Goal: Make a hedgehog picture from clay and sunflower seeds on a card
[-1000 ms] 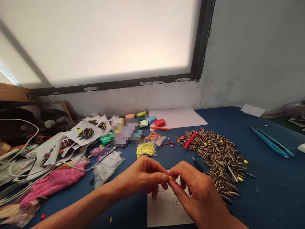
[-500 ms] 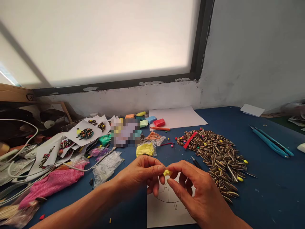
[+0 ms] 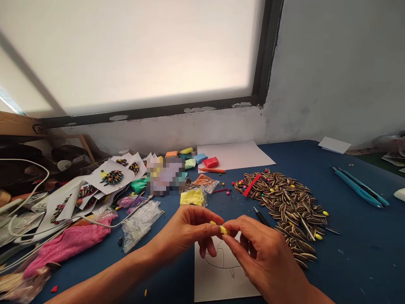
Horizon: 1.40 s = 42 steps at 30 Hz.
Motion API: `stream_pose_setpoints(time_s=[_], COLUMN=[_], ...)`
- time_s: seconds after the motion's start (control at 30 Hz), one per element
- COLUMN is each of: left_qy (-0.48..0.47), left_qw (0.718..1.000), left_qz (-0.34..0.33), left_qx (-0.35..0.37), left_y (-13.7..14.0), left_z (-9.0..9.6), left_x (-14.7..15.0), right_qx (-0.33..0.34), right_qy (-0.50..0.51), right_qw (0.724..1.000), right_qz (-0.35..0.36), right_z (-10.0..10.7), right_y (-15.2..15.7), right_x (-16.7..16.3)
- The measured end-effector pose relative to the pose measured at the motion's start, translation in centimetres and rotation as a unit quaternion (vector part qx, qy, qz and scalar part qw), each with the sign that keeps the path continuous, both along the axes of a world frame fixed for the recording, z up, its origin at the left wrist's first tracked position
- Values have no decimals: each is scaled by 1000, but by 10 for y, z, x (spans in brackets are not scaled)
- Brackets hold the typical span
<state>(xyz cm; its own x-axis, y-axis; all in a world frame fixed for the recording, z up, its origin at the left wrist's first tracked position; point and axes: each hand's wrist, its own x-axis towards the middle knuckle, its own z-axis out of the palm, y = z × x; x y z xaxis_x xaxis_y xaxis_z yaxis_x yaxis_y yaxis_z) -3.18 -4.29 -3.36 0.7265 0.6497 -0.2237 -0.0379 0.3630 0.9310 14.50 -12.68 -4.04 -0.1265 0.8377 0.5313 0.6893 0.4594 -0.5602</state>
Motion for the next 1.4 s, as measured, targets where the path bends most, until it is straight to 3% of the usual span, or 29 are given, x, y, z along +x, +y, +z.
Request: stream_pose_setpoints(time_s=[0.23, 0.5, 0.7, 0.9, 1.07, 1.17, 1.3, 1.33, 1.4], left_qy=[9, 24, 18, 40, 61, 116, 181, 178, 147], left_qw=[1000, 995, 997, 995, 993, 981, 929, 932, 960], left_qz=[-8, -83, -63, -76, -72, -51, -22, -33, -67], left_qx=[14, 54, 42, 60, 74, 145, 321, 315, 230], left_y=[-2, -1, 0, -2, -4, -9, -16, -16, -13], left_z=[1, 2, -3, 0, 2, 3, 4, 5, 8], left_x=[2, -5, -4, -3, -2, -2, -2, -2, -3], right_qx=[-4, -20, 1, -33, -23, -19, -13, -13, -20], right_qy=[-13, 8, 15, 1, -21, -30, -47, -47, -29], right_qw=[1000, 1000, 1000, 999, 999, 999, 998, 998, 997], right_qz=[1, 5, 19, 21, 23, 12, -33, -45, -74], right_z=[0, -4, -3, 0, 0, -3, -3, -2, 2], right_y=[0, -3, -1, -1, -2, -2, -2, -1, 1], right_x=[3, 4, 4, 2, 1, -4, -8, -7, -2])
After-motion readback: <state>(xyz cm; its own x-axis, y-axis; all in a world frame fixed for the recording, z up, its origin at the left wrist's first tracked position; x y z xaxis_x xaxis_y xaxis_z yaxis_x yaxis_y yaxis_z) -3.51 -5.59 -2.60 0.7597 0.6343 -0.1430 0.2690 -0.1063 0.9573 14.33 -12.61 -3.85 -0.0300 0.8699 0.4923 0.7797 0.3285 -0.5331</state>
